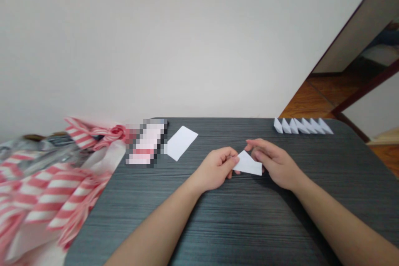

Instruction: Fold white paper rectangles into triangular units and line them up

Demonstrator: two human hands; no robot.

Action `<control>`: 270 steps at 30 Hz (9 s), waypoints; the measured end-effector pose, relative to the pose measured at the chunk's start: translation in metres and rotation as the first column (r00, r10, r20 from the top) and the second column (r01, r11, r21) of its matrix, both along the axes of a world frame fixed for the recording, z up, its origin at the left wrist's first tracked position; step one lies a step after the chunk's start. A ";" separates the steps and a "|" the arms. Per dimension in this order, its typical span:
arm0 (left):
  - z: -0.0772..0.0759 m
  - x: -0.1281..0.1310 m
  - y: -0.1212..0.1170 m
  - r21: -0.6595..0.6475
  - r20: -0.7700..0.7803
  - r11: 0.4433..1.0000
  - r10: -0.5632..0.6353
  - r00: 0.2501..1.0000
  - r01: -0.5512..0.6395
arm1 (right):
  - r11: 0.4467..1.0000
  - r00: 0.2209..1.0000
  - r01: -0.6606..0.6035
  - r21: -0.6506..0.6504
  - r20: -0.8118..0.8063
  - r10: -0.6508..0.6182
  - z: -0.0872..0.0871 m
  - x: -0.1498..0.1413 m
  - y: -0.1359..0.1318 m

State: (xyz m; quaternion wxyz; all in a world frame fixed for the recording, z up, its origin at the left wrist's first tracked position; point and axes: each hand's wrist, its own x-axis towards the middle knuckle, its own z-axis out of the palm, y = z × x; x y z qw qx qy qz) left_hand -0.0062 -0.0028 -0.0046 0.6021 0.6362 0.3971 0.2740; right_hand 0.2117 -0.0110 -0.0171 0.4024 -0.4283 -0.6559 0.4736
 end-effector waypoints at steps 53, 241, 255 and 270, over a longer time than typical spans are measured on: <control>0.004 0.004 0.002 -0.069 0.027 0.991 0.115 0.993 -0.113 | 0.983 0.973 -0.128 0.133 0.210 0.099 0.001 0.000 -0.005; 0.003 0.002 0.000 -0.006 -0.063 0.998 0.055 0.996 -0.055 | 0.990 0.972 0.068 -0.120 0.233 -0.039 0.013 -0.002 -0.001; 0.004 0.002 0.002 -0.022 -0.048 0.999 0.036 0.998 -0.037 | 0.987 0.977 0.091 -0.134 0.206 -0.063 0.014 -0.004 -0.002; 0.006 0.001 0.000 0.095 -0.058 0.995 0.036 0.998 -0.030 | 0.997 0.970 0.024 -0.071 0.244 -0.006 0.015 -0.005 -0.002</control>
